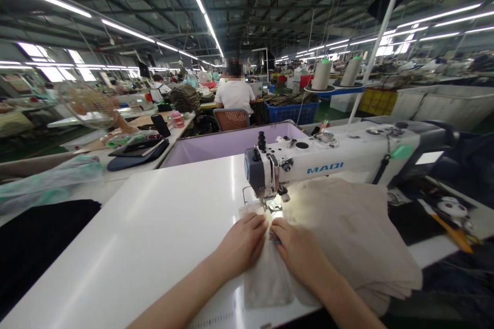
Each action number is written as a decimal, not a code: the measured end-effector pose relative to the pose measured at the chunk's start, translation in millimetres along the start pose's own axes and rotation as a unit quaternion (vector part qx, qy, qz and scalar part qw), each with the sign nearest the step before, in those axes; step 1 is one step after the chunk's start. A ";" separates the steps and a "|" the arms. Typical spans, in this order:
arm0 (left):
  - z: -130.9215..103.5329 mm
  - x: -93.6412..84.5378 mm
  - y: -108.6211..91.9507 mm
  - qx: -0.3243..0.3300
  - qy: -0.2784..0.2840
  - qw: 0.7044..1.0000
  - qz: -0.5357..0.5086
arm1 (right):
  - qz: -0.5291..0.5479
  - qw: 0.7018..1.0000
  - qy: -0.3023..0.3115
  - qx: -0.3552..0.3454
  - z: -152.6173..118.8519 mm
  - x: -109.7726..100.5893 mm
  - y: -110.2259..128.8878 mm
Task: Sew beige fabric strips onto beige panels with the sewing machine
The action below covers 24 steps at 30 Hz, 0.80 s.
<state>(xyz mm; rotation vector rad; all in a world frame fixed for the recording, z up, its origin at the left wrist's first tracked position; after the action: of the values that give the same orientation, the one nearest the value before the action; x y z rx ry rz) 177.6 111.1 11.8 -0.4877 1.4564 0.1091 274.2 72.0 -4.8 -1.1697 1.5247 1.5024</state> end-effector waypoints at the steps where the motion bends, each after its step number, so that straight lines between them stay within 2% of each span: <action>1: 2.1 -0.4 3.1 -0.001 -0.002 1.000 0.002 | -0.001 1.000 -0.001 0.002 2.6 -2.3 -0.3; 10: 17.3 -8.9 23.7 -0.002 -0.024 1.000 0.003 | -0.004 1.000 -0.008 0.006 16.5 -15.5 2.7; 17: 3.1 16.6 30.9 -0.071 -0.050 0.995 0.058 | -0.012 1.000 -0.015 0.008 4.4 -3.7 6.4; 20: 2.1 26.9 40.0 -0.125 -0.021 0.989 0.079 | -0.013 1.000 -0.020 0.005 -0.4 4.5 6.7; 24: 0.1 25.3 38.4 -0.155 0.018 0.985 0.072 | -0.015 0.999 -0.030 0.001 -8.1 14.5 -2.5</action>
<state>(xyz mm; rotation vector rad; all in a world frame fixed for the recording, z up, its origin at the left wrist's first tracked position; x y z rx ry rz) 167.1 140.0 -22.4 -0.6389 1.5162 0.4497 272.3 62.3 -18.4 -1.1315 1.4616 1.5032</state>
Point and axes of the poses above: each hand's wrist, its own z-axis towards the middle knuckle, its own x-axis out of the palm, y = z × x, the point moved 8 cm from there along z, towards the middle knuckle, and after that the axes turned 9 degrees about y, right-handed, at the moved point
